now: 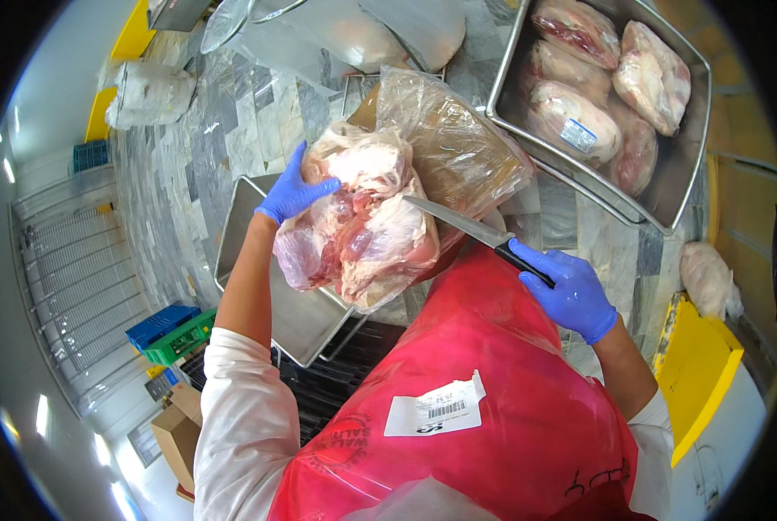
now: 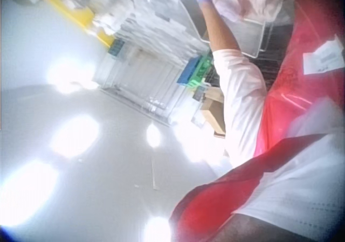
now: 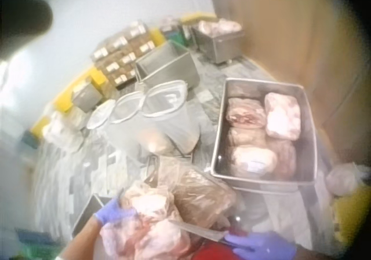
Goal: The person uses a knife to cut a large piece of raw meat on a cutting board, separating a portion and placing it into a metal tray. The person then handles a vacuum-sealed package of meat, removing it from the tray and placing it on the cutting board.
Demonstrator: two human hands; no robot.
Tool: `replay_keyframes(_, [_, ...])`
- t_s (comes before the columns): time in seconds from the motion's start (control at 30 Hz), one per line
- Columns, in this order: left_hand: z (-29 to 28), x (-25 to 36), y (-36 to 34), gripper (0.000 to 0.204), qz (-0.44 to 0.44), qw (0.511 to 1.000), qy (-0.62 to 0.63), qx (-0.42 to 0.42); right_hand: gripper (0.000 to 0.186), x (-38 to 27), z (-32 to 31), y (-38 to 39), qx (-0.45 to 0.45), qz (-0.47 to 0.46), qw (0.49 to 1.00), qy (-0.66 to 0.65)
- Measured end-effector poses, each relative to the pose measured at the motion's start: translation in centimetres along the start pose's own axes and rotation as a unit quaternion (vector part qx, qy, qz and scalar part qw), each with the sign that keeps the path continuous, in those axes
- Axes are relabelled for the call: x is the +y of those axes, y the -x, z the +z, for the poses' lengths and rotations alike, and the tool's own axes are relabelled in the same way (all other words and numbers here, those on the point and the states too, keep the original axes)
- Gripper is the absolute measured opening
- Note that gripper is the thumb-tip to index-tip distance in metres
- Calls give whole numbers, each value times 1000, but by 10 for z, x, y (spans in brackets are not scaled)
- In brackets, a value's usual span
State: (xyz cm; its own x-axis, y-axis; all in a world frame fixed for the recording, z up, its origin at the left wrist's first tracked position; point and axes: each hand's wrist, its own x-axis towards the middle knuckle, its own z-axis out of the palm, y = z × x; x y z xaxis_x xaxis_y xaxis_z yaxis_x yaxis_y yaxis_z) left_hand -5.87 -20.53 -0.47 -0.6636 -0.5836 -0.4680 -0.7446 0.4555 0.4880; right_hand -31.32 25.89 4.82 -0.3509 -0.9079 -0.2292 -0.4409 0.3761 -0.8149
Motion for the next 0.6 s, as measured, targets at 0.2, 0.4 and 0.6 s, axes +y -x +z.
replay_keyframes(0.2, [-14,-53,45,130,-90,993,-78,16,41,-39,-39,-28,-65,-38,993,96])
replay_keyframes(0.4, [13,-71,73,114,-83,972,163,148,40,-115,-77,-85,-175,-24,958,225])
replay_keyframes(0.6, [22,-63,81,93,-126,967,31,220,38,-176,-66,-131,-247,14,923,295])
